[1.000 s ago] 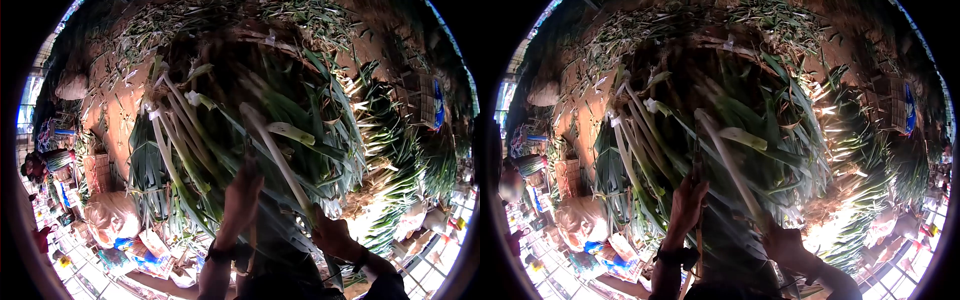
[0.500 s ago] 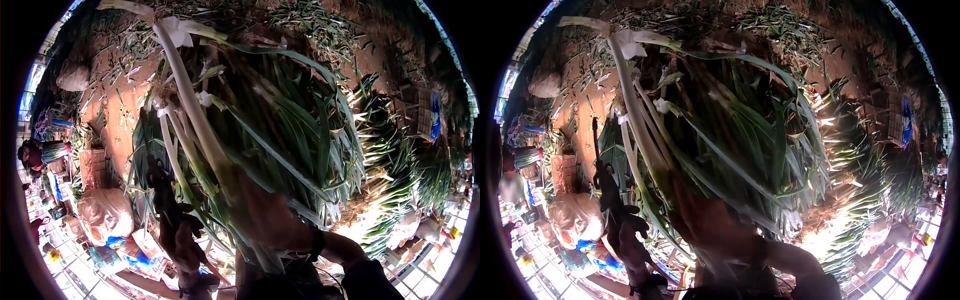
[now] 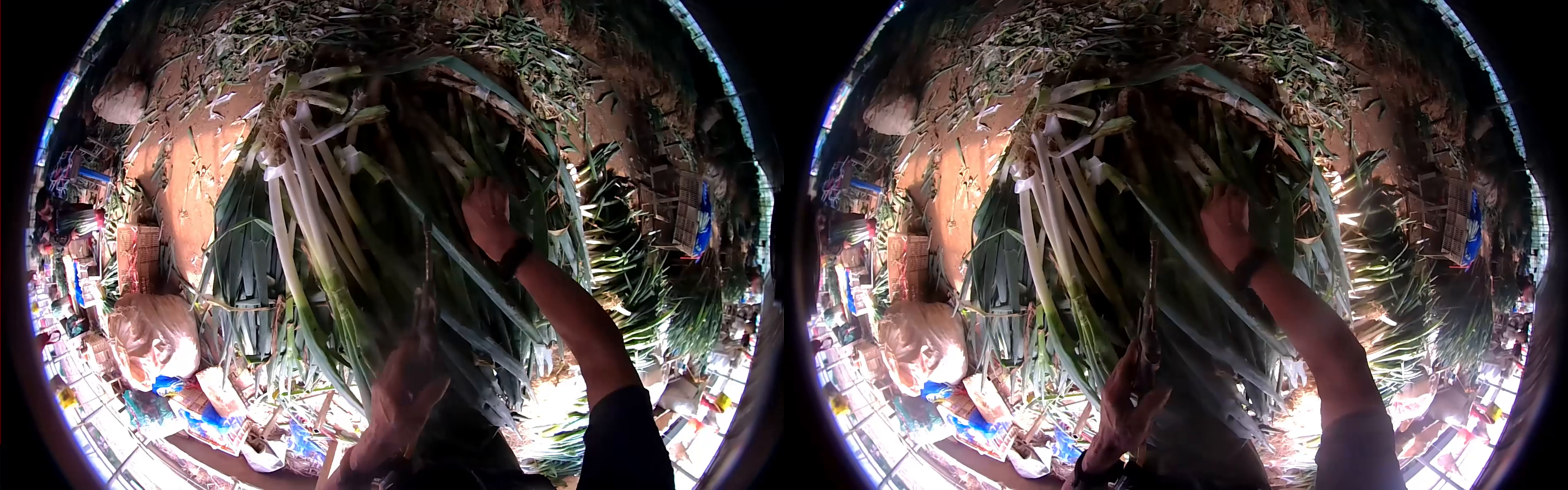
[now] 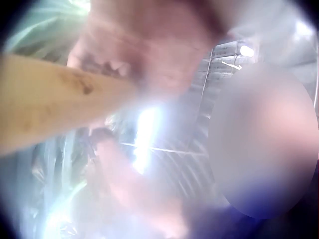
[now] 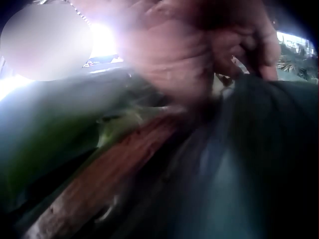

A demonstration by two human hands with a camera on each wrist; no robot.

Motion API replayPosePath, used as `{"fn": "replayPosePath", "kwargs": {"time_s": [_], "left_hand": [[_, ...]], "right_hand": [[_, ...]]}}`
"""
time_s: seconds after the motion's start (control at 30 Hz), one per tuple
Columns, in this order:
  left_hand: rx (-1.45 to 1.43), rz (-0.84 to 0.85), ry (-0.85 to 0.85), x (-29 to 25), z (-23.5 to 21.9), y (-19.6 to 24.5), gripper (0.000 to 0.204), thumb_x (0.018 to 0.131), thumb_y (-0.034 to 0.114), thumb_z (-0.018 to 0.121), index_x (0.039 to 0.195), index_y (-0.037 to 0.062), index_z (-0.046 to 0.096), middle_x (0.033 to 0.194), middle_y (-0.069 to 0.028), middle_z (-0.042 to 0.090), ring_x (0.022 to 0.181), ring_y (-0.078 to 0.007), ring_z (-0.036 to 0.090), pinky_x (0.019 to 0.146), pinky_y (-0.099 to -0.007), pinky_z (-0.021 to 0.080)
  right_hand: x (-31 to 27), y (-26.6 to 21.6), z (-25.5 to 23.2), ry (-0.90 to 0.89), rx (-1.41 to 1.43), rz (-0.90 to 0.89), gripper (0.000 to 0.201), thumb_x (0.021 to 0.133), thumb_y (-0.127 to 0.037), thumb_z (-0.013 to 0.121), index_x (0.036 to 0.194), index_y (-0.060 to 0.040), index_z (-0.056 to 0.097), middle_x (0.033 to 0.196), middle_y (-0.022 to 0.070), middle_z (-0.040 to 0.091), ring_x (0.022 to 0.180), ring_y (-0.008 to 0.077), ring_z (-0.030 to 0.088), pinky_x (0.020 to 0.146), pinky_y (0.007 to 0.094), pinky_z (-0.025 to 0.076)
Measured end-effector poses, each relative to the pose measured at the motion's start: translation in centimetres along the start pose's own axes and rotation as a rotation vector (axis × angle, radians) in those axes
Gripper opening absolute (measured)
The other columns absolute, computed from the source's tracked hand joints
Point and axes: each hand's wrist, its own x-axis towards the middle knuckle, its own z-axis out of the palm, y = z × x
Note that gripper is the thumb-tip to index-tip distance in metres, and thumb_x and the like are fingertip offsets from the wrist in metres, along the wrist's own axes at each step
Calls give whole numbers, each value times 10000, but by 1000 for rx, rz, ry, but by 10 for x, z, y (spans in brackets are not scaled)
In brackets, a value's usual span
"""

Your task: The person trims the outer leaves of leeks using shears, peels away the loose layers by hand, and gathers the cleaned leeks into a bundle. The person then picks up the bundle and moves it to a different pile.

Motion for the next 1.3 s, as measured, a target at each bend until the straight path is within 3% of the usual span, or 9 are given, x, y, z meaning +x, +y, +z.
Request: {"fn": "replayPosePath", "kwargs": {"time_s": [0.13,0.27,0.33,0.47,0.53,0.93,1.13,1.2,1.3], "left_hand": [[71,-9,-25,-2,10,1,766,848,185,697,1487,-55,350,1275,-213,590,1132,-311,608,952,-392,488],[161,1,-97,7,19,12,756,848,207,699,1491,-12,368,1265,-213,591,1123,-302,613,949,-400,493],[171,-70,-108,7,30,14,699,861,193,676,1473,6,396,1242,-206,595,1106,-268,620,925,-386,501],[197,-158,-155,12,61,5,533,892,239,640,1363,65,460,1151,-205,598,1046,-380,629,881,-414,502],[128,-220,-131,6,75,1,565,896,170,633,1408,14,452,1113,-187,630,979,-250,658,826,-348,520],[238,-199,68,76,102,-27,376,909,257,594,1188,5,579,720,-96,596,579,-167,581,558,-330,493],[122,-319,71,143,88,-25,435,899,333,591,1179,0,603,818,-55,580,680,-136,564,551,-317,493],[-12,-339,50,112,87,-14,449,912,298,598,1236,-13,586,846,-33,562,712,-113,554,584,-291,491],[4,-292,-28,30,88,-14,514,924,235,602,1376,8,512,826,-4,561,701,-89,542,609,-264,480]], "right_hand": [[5,24,5,-40,519,48,397,744,-91,667,1102,58,583,854,189,656,810,356,671,640,486,502],[-39,58,-28,50,590,-19,506,779,-114,672,1214,94,520,705,184,642,654,394,650,579,497,500],[-75,69,-68,-293,722,-15,662,830,-184,686,1370,83,412,703,202,646,648,405,648,579,486,501],[-158,53,-75,-325,621,-18,753,864,-252,690,1467,25,336,738,187,654,631,369,664,542,477,494],[-192,40,-66,-185,442,-49,713,897,-256,655,1482,7,343,761,162,652,583,317,659,504,468,485],[-265,34,-98,-330,565,5,708,865,-138,588,1508,6,330,702,89,611,531,243,642,438,440,469],[-270,55,-96,-365,706,104,784,863,-198,690,1515,-25,291,747,155,661,587,321,666,478,448,486],[-258,79,-94,-356,1162,170,798,825,-194,745,1491,-30,337,757,166,689,619,312,690,535,420,517],[-242,97,-102,-530,1732,394,697,891,-65,681,1507,-76,355,831,84,726,737,126,669,676,303,514]]}}
